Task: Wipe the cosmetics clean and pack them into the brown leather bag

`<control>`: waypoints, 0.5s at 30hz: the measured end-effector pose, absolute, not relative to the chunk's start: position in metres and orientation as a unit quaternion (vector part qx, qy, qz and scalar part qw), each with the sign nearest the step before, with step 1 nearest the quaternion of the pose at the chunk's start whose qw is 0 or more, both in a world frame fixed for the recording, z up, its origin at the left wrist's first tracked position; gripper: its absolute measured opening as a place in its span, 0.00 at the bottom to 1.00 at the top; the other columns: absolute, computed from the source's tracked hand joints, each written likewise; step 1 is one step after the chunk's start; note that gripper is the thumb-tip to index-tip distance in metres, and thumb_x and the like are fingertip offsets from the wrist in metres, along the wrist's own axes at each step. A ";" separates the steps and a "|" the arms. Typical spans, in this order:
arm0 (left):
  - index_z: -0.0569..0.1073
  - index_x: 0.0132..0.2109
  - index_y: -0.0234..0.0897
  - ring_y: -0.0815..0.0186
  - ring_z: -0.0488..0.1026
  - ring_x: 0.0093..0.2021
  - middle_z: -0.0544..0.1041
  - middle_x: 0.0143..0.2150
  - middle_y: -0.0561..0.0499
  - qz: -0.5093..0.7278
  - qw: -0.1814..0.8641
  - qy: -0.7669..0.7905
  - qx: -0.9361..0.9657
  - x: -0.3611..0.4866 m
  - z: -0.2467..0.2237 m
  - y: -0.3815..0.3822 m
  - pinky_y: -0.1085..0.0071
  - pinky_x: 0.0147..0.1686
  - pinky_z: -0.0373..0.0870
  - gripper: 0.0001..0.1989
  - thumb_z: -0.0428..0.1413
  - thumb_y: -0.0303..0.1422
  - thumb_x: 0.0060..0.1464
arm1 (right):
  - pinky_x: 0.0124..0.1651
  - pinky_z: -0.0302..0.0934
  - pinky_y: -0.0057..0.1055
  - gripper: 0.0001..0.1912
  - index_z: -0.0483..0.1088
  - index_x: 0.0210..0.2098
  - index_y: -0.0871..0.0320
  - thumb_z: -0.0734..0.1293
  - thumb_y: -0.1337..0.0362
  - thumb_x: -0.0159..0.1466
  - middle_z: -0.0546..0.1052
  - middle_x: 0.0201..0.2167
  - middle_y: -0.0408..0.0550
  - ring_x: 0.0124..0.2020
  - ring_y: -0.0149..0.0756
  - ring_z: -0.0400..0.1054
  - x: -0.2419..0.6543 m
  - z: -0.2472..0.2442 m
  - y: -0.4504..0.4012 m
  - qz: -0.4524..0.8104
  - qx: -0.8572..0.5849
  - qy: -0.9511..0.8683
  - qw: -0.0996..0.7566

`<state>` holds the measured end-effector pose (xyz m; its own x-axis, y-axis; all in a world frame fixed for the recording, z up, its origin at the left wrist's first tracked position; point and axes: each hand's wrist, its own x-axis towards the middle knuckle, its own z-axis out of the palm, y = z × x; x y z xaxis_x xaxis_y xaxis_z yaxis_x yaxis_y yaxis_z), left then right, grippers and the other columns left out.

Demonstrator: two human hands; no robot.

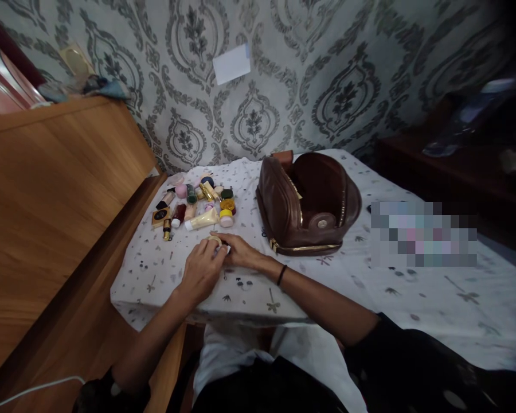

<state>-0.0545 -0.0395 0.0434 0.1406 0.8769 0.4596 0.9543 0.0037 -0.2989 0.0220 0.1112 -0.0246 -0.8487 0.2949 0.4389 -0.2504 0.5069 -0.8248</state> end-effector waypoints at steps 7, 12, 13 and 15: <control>0.75 0.40 0.38 0.56 0.67 0.43 0.73 0.41 0.45 -0.073 0.224 -0.685 -0.689 -0.056 0.051 -0.020 0.62 0.41 0.68 0.06 0.53 0.32 0.62 | 0.53 0.66 0.37 0.26 0.71 0.53 0.59 0.70 0.69 0.54 0.78 0.49 0.49 0.49 0.44 0.72 0.024 -0.014 0.109 0.531 0.031 -0.802 0.272; 0.77 0.42 0.38 0.58 0.69 0.46 0.73 0.42 0.47 -0.144 0.130 -0.718 -0.669 -0.068 0.057 -0.008 0.64 0.44 0.68 0.08 0.54 0.33 0.62 | 0.57 0.64 0.42 0.50 0.55 0.67 0.56 0.77 0.63 0.49 0.71 0.59 0.55 0.55 0.48 0.69 0.023 -0.025 0.112 0.525 -0.033 -0.805 0.274; 0.77 0.42 0.38 0.58 0.69 0.46 0.72 0.41 0.47 -0.165 0.108 -0.724 -0.661 -0.073 0.057 -0.005 0.65 0.44 0.68 0.08 0.54 0.33 0.61 | 0.59 0.62 0.44 0.54 0.52 0.69 0.56 0.78 0.61 0.48 0.69 0.61 0.56 0.57 0.49 0.67 0.023 -0.026 0.112 0.525 -0.043 -0.805 0.272; 0.78 0.41 0.38 0.59 0.70 0.44 0.72 0.39 0.48 -0.213 0.063 -0.732 -0.644 -0.086 0.056 0.000 0.65 0.42 0.67 0.09 0.54 0.34 0.61 | 0.62 0.59 0.46 0.59 0.48 0.71 0.55 0.79 0.59 0.47 0.66 0.64 0.59 0.62 0.52 0.63 0.023 -0.028 0.113 0.524 -0.052 -0.807 0.267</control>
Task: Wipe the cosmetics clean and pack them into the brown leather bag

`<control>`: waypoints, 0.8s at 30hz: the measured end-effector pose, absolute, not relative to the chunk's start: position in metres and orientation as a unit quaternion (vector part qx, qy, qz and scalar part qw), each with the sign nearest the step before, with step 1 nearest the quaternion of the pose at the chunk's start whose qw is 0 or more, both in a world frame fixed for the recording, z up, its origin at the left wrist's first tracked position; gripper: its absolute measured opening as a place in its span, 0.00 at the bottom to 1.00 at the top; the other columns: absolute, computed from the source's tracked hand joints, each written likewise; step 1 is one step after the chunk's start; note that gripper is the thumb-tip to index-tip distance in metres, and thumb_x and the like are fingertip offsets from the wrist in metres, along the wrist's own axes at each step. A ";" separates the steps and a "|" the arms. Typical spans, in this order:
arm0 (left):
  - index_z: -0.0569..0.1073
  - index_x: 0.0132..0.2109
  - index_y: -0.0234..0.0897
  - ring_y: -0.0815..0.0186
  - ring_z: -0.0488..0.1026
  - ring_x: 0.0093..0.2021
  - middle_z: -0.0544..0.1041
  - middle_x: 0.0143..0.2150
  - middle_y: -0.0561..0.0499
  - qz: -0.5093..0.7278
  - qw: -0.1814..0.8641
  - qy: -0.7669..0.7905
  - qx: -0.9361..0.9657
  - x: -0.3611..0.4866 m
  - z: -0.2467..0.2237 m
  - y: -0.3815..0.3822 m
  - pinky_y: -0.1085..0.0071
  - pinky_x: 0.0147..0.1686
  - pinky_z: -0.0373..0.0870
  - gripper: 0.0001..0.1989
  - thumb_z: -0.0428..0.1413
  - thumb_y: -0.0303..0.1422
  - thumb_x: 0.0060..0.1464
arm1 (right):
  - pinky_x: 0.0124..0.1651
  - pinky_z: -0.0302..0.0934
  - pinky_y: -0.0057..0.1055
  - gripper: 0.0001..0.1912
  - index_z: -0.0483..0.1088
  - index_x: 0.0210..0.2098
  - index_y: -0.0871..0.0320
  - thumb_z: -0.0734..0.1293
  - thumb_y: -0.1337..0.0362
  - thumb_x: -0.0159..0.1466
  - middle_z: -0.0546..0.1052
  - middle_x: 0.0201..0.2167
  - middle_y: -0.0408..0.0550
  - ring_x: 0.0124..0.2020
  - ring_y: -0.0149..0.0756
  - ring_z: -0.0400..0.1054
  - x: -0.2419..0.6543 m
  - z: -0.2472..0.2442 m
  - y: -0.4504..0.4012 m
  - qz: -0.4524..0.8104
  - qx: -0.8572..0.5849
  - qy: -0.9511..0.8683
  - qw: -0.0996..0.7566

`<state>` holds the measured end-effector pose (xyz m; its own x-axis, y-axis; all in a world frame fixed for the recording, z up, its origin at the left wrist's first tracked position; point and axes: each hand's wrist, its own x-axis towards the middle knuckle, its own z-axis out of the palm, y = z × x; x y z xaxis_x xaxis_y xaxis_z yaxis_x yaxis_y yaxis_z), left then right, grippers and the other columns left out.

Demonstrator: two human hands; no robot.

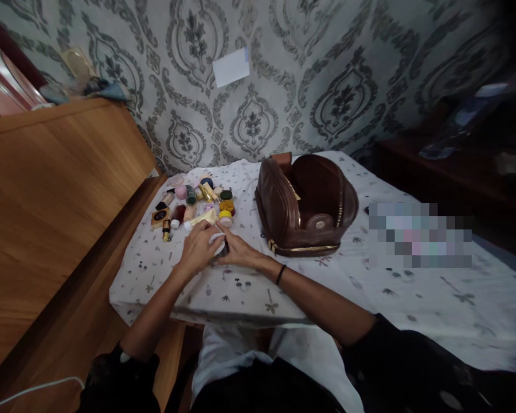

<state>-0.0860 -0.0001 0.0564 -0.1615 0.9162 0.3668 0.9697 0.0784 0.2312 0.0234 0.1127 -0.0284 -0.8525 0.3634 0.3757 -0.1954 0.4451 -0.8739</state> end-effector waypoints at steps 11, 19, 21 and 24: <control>0.78 0.35 0.34 0.64 0.70 0.34 0.76 0.30 0.50 -0.426 -0.078 -0.723 -0.538 -0.137 0.021 -0.003 0.69 0.37 0.66 0.17 0.52 0.42 0.59 | 0.65 0.55 0.45 0.50 0.53 0.69 0.55 0.77 0.52 0.53 0.65 0.63 0.57 0.63 0.48 0.61 0.023 -0.028 0.109 0.526 -0.009 -0.807 0.269; 0.71 0.50 0.37 0.66 0.70 0.35 0.76 0.39 0.51 -0.452 -0.064 -0.748 -0.482 -0.124 0.005 -0.028 0.71 0.39 0.66 0.14 0.48 0.36 0.61 | 0.58 0.62 0.46 0.39 0.65 0.61 0.56 0.75 0.48 0.55 0.68 0.49 0.53 0.53 0.47 0.64 0.024 -0.022 0.103 0.427 -0.040 -0.851 0.304; 0.71 0.47 0.36 0.66 0.71 0.38 0.75 0.39 0.50 -0.452 -0.052 -0.744 -0.490 -0.119 0.007 -0.034 0.71 0.40 0.67 0.12 0.48 0.35 0.61 | 0.58 0.62 0.46 0.39 0.66 0.61 0.56 0.75 0.48 0.55 0.67 0.47 0.53 0.52 0.47 0.64 0.024 -0.022 0.102 0.419 -0.054 -0.854 0.304; 0.73 0.47 0.36 0.63 0.71 0.43 0.75 0.42 0.48 -0.452 -0.032 -0.729 -0.514 -0.112 0.010 -0.043 0.69 0.44 0.68 0.12 0.48 0.33 0.61 | 0.57 0.62 0.46 0.37 0.67 0.61 0.56 0.74 0.49 0.56 0.67 0.46 0.52 0.51 0.47 0.64 0.024 -0.021 0.102 0.414 -0.060 -0.858 0.298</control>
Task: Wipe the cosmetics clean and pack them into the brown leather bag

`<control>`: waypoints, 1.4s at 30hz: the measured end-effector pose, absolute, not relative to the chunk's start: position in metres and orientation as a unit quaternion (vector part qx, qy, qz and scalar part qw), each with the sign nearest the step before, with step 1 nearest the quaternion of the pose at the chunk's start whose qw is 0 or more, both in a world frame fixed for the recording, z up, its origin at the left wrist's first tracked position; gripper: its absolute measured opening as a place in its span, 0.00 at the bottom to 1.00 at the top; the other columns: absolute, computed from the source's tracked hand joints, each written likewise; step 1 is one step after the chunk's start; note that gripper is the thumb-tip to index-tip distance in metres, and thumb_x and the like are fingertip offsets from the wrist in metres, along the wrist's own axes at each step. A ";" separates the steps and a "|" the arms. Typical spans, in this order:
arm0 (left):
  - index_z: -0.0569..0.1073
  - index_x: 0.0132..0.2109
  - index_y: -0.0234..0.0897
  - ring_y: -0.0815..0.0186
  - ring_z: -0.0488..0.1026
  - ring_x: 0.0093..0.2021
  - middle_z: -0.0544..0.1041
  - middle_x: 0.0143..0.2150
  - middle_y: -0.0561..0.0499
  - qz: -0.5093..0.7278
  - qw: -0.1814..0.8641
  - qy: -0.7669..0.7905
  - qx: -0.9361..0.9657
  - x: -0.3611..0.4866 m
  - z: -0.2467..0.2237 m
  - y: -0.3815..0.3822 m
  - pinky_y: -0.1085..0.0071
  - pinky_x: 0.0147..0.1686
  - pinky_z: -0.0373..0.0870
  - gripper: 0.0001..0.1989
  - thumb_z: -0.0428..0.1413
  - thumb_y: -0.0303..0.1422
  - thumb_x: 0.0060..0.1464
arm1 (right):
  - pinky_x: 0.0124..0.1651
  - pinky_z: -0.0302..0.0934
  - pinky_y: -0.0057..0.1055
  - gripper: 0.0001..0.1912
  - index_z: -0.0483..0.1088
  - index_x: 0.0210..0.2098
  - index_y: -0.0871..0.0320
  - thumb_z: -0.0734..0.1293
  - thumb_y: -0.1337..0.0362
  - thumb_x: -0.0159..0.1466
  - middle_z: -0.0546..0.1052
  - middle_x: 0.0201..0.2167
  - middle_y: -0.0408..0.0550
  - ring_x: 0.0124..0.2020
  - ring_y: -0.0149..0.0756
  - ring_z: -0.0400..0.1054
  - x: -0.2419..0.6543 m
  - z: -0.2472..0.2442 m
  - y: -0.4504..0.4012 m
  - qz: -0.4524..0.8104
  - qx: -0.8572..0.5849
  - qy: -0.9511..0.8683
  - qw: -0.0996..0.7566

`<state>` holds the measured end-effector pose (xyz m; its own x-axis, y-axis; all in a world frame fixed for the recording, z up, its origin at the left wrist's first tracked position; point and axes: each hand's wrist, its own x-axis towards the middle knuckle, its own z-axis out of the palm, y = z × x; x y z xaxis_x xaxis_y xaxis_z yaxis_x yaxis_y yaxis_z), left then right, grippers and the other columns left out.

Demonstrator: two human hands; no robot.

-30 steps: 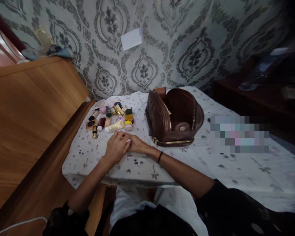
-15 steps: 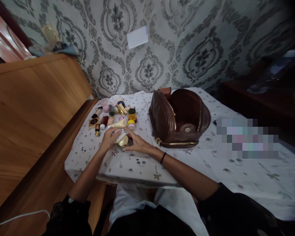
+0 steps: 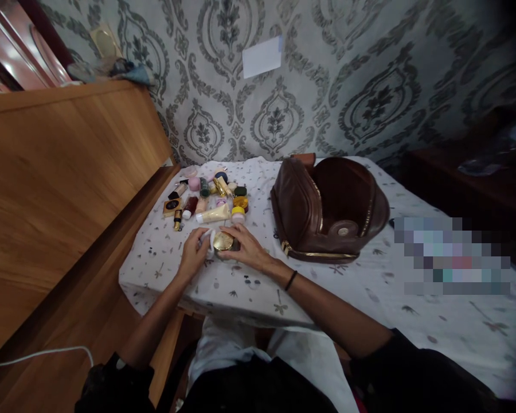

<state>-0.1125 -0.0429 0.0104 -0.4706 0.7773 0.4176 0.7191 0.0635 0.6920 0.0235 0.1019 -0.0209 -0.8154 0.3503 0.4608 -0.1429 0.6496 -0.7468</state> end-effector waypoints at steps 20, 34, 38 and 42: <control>0.71 0.54 0.39 0.61 0.75 0.52 0.77 0.50 0.45 0.387 -0.070 0.691 0.607 -0.078 0.029 -0.047 0.63 0.52 0.72 0.15 0.47 0.25 0.63 | 0.45 0.68 0.35 0.29 0.69 0.55 0.55 0.74 0.55 0.56 0.73 0.52 0.52 0.49 0.41 0.69 0.048 -0.008 0.105 0.511 -0.101 -0.803 0.290; 0.73 0.49 0.38 0.62 0.74 0.49 0.76 0.46 0.46 0.350 -0.062 0.722 0.594 -0.097 0.004 -0.049 0.64 0.50 0.72 0.15 0.47 0.22 0.61 | 0.44 0.67 0.35 0.29 0.67 0.59 0.52 0.71 0.55 0.60 0.71 0.49 0.51 0.47 0.40 0.68 0.060 -0.003 0.117 0.519 -0.054 -0.813 0.258; 0.72 0.50 0.38 0.62 0.74 0.49 0.75 0.47 0.46 0.358 -0.069 0.723 0.586 -0.093 0.006 -0.049 0.64 0.51 0.72 0.14 0.47 0.23 0.62 | 0.44 0.67 0.35 0.27 0.68 0.57 0.52 0.72 0.57 0.58 0.71 0.48 0.50 0.45 0.39 0.68 0.060 -0.002 0.116 0.516 -0.062 -0.812 0.266; 0.73 0.51 0.39 0.62 0.74 0.49 0.73 0.49 0.45 0.355 -0.093 0.723 0.586 -0.084 0.011 -0.049 0.64 0.51 0.72 0.14 0.47 0.25 0.63 | 0.43 0.67 0.36 0.25 0.69 0.54 0.52 0.73 0.59 0.57 0.72 0.46 0.50 0.46 0.41 0.68 0.059 -0.005 0.118 0.476 -0.077 -0.825 0.294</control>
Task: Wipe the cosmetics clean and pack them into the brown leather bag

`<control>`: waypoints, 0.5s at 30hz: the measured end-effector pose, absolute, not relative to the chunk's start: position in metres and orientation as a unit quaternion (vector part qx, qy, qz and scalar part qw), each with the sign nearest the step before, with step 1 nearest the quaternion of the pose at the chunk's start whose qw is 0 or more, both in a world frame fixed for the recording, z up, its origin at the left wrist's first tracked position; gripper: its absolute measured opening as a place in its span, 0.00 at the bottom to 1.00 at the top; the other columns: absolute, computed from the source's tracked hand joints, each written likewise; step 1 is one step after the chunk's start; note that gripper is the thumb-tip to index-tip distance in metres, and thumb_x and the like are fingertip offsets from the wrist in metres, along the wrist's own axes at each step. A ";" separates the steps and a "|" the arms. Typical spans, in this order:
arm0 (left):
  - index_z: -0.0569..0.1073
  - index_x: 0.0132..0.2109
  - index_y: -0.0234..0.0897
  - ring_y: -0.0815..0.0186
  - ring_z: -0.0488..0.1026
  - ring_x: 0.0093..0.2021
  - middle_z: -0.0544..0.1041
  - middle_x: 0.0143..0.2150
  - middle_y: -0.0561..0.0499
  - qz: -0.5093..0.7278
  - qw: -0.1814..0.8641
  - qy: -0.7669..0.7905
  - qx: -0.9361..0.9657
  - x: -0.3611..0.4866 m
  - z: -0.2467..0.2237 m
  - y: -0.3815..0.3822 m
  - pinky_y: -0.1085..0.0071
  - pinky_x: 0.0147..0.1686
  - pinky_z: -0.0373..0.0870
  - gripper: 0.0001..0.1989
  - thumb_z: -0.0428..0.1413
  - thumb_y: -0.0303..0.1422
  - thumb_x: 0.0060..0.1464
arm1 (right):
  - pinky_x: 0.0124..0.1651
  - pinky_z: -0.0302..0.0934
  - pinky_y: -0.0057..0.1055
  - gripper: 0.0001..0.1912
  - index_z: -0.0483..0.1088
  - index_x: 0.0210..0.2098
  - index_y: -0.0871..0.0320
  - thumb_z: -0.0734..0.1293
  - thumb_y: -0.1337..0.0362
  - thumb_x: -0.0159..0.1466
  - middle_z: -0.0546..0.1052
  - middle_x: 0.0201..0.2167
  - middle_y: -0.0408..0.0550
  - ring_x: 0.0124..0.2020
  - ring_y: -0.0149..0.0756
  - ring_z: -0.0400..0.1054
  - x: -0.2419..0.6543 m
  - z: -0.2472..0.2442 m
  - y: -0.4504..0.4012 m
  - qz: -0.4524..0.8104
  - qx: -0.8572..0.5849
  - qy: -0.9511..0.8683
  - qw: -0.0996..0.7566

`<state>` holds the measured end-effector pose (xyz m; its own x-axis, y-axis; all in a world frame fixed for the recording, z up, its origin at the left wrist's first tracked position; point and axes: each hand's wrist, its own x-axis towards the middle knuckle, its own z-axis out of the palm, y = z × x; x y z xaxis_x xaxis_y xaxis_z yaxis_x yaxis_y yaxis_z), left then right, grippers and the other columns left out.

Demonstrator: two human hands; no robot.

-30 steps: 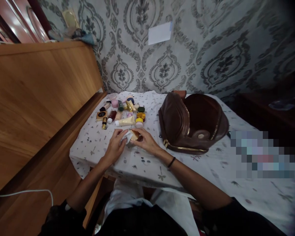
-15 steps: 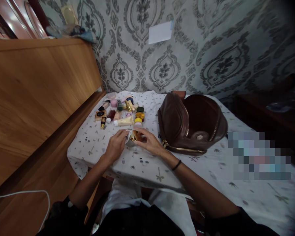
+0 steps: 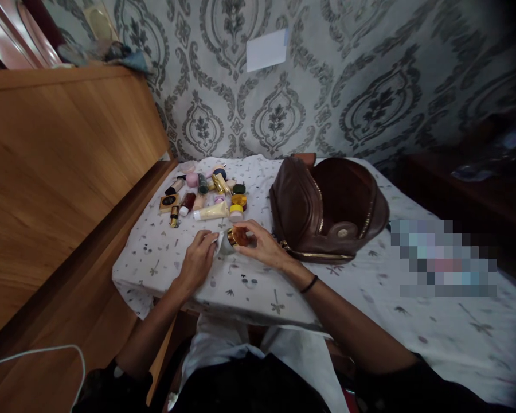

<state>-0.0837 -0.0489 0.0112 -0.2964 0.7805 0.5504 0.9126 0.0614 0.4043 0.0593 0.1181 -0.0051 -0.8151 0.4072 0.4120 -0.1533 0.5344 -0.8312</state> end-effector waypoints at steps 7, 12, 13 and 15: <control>0.71 0.55 0.39 0.59 0.72 0.54 0.73 0.53 0.42 -0.294 0.157 -0.697 -0.635 -0.070 0.014 -0.052 0.62 0.53 0.73 0.17 0.46 0.23 0.63 | 0.45 0.67 0.37 0.29 0.67 0.58 0.52 0.72 0.56 0.59 0.73 0.47 0.50 0.46 0.42 0.69 0.061 -0.006 0.123 0.459 -0.069 -0.831 0.306; 0.71 0.55 0.40 0.60 0.72 0.54 0.73 0.53 0.42 -0.294 0.153 -0.708 -0.623 -0.074 0.011 -0.051 0.62 0.53 0.72 0.18 0.46 0.23 0.63 | 0.43 0.67 0.36 0.26 0.69 0.58 0.51 0.70 0.55 0.62 0.72 0.45 0.50 0.44 0.41 0.68 0.063 -0.003 0.123 0.462 -0.063 -0.834 0.295; 0.71 0.55 0.40 0.60 0.72 0.54 0.73 0.53 0.42 -0.298 0.145 -0.716 -0.614 -0.076 0.011 -0.050 0.62 0.53 0.73 0.17 0.46 0.23 0.63 | 0.42 0.67 0.35 0.26 0.69 0.58 0.51 0.70 0.56 0.62 0.72 0.45 0.50 0.44 0.41 0.68 0.064 -0.003 0.123 0.467 -0.066 -0.831 0.295; 0.72 0.54 0.39 0.61 0.73 0.52 0.72 0.52 0.43 -0.308 0.138 -0.725 -0.600 -0.081 0.011 -0.048 0.63 0.52 0.73 0.16 0.46 0.24 0.64 | 0.42 0.67 0.34 0.27 0.68 0.59 0.51 0.71 0.57 0.61 0.71 0.45 0.50 0.45 0.40 0.68 0.064 -0.003 0.124 0.477 -0.065 -0.828 0.289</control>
<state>-0.0805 -0.0484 0.0107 -0.2417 0.7853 0.5700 0.9554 0.0898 0.2814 0.0638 0.1238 -0.0031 -0.8248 0.3829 0.4162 -0.1679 0.5369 -0.8268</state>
